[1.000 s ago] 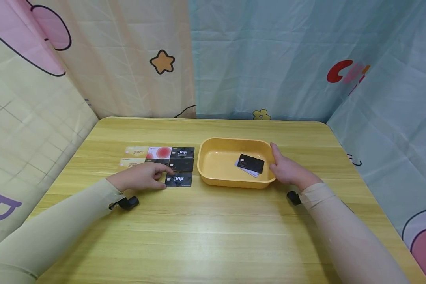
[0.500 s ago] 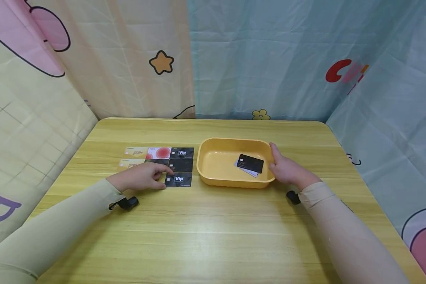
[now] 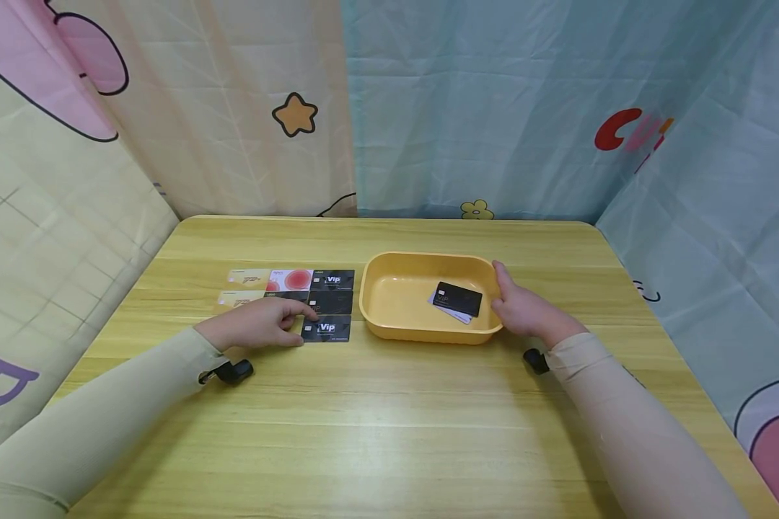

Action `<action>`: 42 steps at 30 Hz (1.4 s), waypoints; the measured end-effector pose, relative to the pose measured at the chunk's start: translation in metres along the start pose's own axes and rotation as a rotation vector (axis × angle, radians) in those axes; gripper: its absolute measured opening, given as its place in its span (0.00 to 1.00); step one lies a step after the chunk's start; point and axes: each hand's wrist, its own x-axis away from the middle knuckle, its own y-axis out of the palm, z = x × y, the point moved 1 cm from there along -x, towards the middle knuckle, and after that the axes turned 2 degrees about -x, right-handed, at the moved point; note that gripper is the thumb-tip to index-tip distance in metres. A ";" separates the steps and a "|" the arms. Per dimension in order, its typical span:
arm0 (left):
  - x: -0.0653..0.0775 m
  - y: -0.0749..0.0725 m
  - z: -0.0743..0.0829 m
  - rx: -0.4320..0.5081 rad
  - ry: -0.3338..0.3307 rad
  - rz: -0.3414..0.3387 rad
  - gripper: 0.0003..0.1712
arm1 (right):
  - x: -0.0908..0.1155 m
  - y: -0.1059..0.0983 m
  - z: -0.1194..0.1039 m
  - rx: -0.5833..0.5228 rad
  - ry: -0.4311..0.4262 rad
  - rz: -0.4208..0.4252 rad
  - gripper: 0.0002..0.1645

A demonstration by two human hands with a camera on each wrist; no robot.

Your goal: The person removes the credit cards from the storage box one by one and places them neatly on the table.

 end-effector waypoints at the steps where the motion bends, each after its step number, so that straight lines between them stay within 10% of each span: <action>1: 0.000 0.000 0.000 -0.001 0.000 0.001 0.24 | 0.000 0.000 0.000 -0.001 -0.001 -0.001 0.48; 42: 0.000 -0.012 0.003 0.005 0.051 0.037 0.27 | 0.001 0.000 -0.001 0.003 0.001 -0.001 0.47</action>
